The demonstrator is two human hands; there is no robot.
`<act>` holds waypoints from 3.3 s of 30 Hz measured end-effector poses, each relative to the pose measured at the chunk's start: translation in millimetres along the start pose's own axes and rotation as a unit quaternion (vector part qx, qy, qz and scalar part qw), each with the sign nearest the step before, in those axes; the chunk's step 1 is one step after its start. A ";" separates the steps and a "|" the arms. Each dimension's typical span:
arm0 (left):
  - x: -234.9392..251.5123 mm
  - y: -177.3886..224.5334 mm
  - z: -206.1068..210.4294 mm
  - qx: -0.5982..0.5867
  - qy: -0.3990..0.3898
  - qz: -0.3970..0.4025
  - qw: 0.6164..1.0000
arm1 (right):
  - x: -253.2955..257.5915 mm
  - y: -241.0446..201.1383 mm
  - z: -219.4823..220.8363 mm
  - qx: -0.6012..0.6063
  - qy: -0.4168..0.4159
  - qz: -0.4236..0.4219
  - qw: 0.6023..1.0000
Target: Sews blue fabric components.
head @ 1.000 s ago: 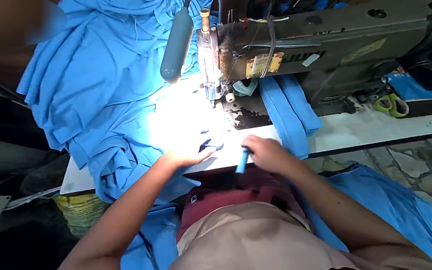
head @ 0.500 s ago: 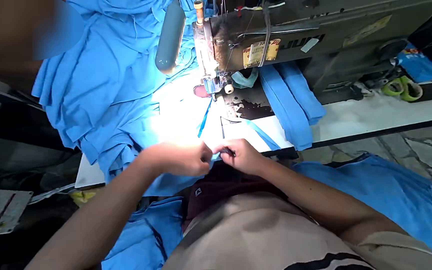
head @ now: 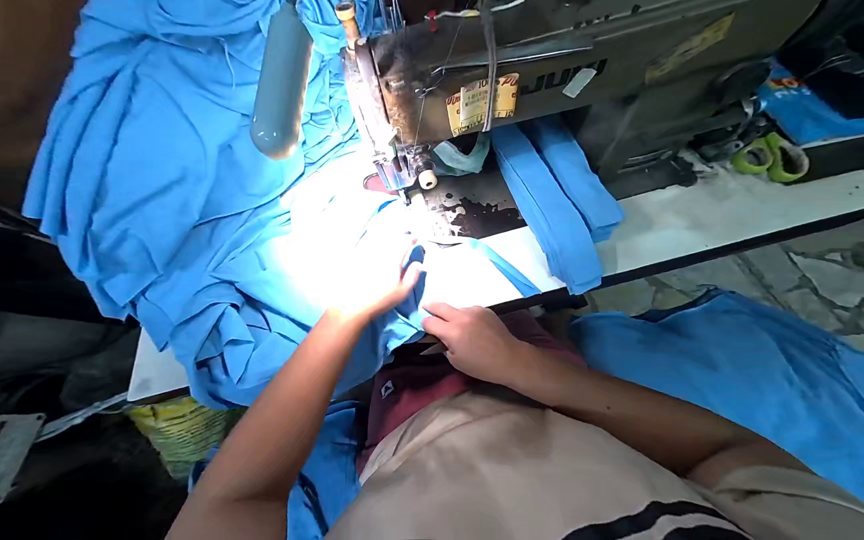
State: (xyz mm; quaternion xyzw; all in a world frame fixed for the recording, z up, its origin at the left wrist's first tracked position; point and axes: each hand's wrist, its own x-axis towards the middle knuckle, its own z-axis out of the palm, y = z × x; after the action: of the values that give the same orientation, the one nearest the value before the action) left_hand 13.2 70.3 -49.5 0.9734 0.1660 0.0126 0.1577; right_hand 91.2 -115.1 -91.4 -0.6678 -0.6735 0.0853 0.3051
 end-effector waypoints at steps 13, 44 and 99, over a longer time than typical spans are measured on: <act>-16.3 9.7 34.9 -0.057 -0.016 -0.008 0.998 | 18.4 43.4 -68.7 -0.034 -0.005 0.287 0.957; 9.0 -14.9 30.2 -0.070 0.198 0.122 0.970 | 43.3 10.1 -35.4 0.457 -0.006 0.333 0.825; -46.5 14.9 45.9 -0.106 0.166 0.048 0.979 | -6.1 12.0 -11.6 -0.040 -0.041 -0.002 0.998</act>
State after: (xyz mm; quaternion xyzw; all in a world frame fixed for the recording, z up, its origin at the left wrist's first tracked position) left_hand -22.5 27.8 -87.2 0.9424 0.1403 0.1992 0.2291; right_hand 107.0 -123.1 -90.3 -0.6739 -0.6900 0.0850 0.2500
